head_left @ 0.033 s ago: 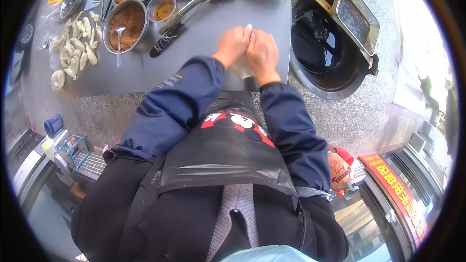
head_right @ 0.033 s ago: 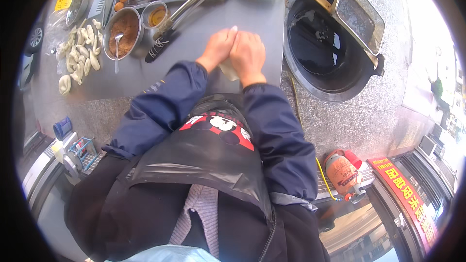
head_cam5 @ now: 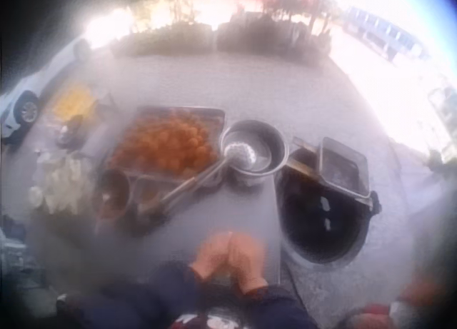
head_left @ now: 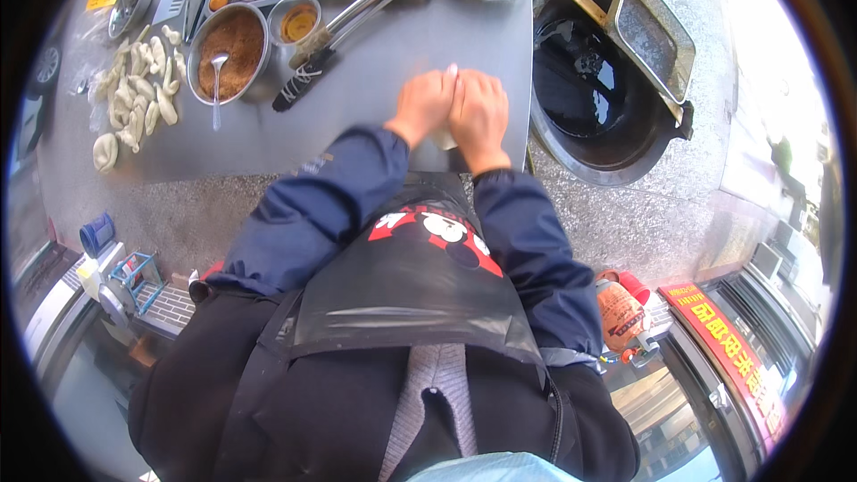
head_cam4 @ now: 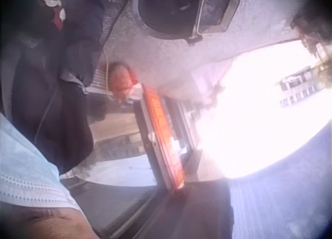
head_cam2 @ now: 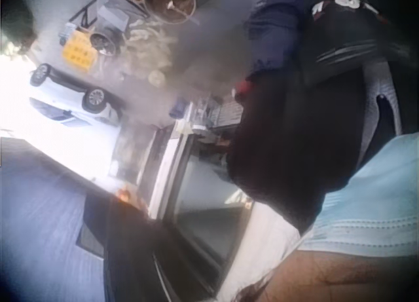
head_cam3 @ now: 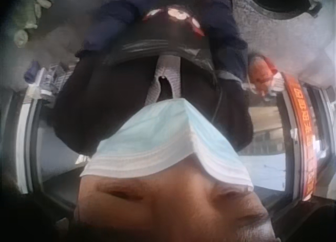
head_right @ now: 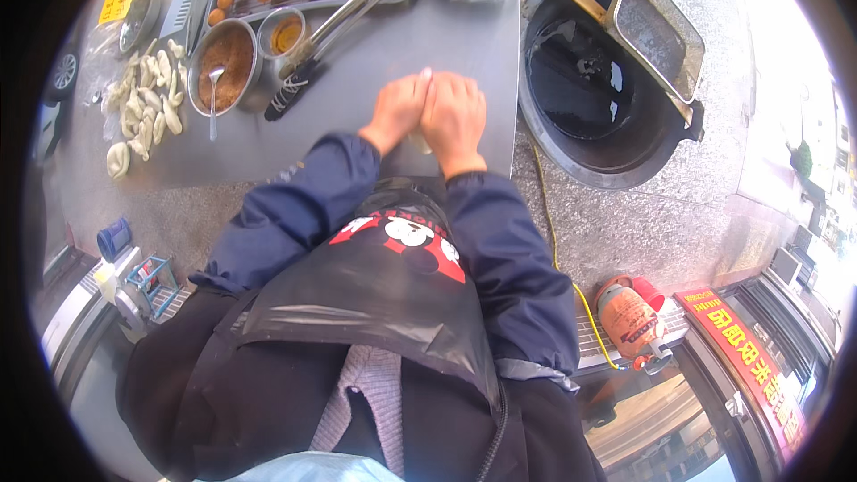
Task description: The person kneads a lump of dough on a metal table, rolls it into a long cylinder, and tears off small pieces. The pieces are placed on the table next to a tray of fried balls and a deep fryer.
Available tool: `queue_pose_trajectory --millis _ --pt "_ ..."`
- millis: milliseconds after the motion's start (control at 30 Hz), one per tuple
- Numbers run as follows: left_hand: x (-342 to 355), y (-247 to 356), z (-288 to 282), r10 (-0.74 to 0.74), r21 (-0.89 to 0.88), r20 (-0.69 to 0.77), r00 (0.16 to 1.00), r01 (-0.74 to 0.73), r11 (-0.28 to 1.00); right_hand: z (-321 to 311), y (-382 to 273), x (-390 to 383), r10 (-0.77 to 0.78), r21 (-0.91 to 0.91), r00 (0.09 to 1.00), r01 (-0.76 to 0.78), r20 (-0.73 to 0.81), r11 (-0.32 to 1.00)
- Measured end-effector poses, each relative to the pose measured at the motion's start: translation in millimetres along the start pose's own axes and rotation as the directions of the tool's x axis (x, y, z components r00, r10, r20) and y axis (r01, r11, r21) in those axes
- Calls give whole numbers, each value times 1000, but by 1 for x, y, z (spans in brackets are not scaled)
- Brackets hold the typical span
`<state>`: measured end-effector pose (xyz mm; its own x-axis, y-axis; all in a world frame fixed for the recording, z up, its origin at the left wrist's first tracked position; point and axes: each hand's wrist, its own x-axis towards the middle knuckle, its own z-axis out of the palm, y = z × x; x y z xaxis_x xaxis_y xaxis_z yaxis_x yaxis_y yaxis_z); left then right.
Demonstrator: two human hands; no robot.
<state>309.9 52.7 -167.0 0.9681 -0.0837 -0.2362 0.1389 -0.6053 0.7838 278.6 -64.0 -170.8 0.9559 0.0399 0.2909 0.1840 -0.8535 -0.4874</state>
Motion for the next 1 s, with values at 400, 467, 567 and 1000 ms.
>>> queue_pose_trajectory --millis 400,467,567,1000 --pt "81 -30 45 601 346 -176 780 -522 779 42 69 46 64 38 996 -62 -66 997" --pt "107 -23 45 611 388 -172 772 -517 763 48 80 74 8 10 996 -7 -89 1000" --pt "133 -14 39 635 392 -181 751 -537 747 57 79 97 81 10 977 -80 -199 997" --pt "-2 1 24 825 459 -203 528 -693 556 5 7 -22 202 501 971 -114 -125 858"
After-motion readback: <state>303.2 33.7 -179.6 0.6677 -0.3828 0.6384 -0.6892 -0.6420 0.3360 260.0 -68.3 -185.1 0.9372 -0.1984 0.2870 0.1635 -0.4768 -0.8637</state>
